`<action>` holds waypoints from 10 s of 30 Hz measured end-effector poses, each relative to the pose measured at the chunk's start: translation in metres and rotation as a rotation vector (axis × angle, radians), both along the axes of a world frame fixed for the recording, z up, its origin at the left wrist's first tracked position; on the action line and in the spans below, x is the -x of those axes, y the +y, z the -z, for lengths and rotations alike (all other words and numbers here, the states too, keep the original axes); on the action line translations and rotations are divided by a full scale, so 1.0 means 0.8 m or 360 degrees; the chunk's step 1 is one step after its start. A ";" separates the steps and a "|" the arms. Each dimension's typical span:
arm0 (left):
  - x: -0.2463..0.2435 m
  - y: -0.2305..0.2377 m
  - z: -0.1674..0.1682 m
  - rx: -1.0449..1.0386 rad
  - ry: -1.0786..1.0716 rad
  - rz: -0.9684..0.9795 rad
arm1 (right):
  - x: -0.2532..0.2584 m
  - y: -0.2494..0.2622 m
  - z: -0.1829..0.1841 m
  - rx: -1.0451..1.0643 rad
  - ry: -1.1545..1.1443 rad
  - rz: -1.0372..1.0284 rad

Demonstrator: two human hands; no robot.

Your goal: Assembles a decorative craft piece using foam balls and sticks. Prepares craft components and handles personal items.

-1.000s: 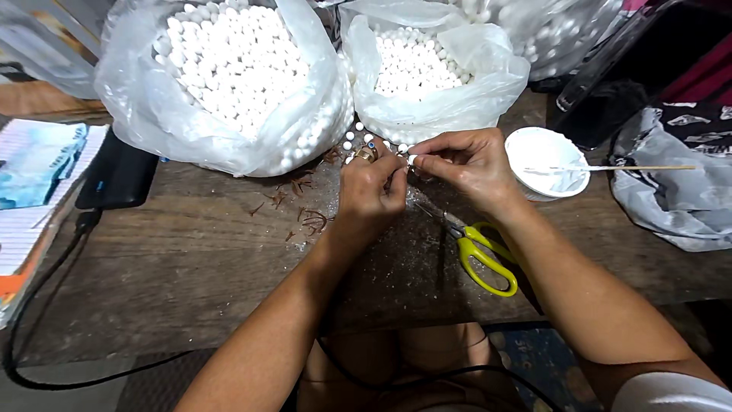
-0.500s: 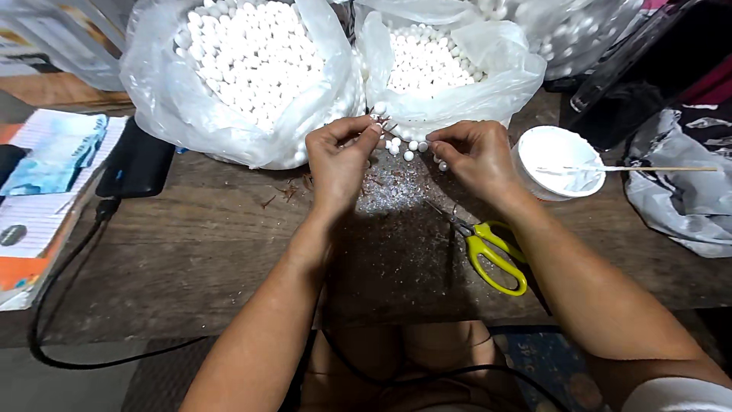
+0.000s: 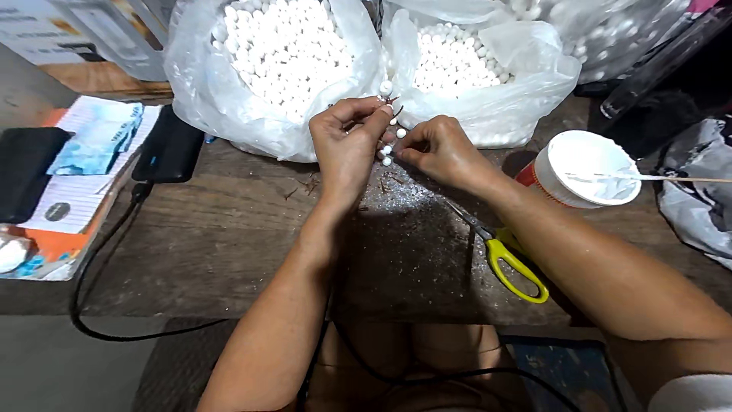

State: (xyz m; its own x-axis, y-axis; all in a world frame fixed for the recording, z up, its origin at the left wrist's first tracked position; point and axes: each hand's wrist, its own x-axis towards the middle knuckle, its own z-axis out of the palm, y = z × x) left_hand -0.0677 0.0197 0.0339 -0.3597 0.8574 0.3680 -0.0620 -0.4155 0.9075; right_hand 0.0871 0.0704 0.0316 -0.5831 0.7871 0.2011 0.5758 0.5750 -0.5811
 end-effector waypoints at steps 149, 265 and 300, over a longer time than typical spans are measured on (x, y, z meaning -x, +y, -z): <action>-0.055 -0.029 0.029 0.0092 -0.0147 0.0202 | -0.028 -0.068 0.018 0.0672 0.1400 0.0312; -0.014 -0.011 0.014 -0.0118 0.0367 0.0066 | -0.200 -0.149 -0.030 -0.1147 0.0374 0.0975; -0.009 -0.005 0.019 -0.0227 0.0424 -0.0080 | -0.036 -0.026 0.006 0.0848 0.1157 0.0262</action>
State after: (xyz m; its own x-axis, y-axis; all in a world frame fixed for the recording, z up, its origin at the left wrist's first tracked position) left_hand -0.0607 0.0159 0.0189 -0.2752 0.7738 0.5706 0.1943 -0.5365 0.8212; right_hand 0.1159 0.0494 0.0265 -0.3270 0.9431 0.0611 0.0158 0.0700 -0.9974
